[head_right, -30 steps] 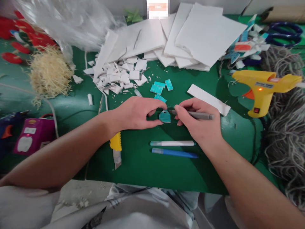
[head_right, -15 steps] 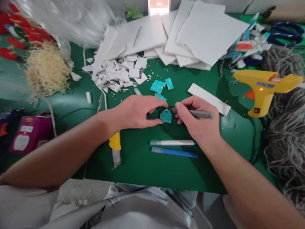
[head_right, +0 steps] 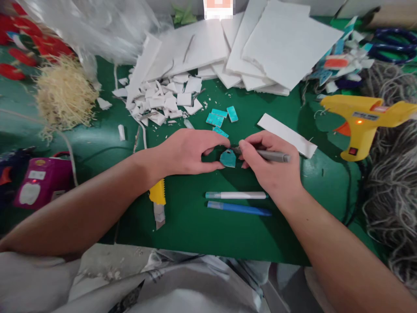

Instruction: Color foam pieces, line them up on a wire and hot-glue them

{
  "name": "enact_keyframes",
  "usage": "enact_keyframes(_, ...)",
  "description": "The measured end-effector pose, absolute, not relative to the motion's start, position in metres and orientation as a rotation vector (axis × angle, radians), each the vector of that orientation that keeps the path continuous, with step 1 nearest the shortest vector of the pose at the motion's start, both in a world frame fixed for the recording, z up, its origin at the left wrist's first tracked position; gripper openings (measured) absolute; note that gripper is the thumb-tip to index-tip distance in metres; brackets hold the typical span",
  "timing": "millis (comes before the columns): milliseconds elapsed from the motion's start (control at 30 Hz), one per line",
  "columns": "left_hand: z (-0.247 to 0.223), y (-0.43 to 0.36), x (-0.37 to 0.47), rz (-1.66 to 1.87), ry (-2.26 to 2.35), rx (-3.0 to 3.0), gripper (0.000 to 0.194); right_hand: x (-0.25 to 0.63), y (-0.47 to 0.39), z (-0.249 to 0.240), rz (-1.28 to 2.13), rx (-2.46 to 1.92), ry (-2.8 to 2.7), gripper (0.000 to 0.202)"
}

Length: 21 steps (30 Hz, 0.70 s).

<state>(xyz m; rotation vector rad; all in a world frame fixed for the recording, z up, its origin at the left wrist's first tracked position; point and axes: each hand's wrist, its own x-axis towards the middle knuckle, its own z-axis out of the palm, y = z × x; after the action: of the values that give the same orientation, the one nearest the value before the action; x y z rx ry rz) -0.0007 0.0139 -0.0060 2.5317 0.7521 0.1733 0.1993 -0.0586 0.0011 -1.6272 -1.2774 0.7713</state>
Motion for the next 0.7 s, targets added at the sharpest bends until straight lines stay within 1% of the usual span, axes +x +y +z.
enact_keyframes(367,-0.0050,0.0129,0.0000,0.176,0.781,2.537,0.030,0.2012,-0.0601,0.0044,0.759,-1.683,-1.248,0.013)
enact_keyframes(533,-0.0069,0.0129,-0.0019,0.150,0.742,2.567,0.037,0.2042,-0.0638,0.0097,0.765,-1.716,-1.189,0.018)
enact_keyframes(700,-0.0064,0.0132,-0.0030,0.087,0.717,2.617,0.048,0.2052,-0.0667,0.0076,0.801,-1.730,-1.238,0.015)
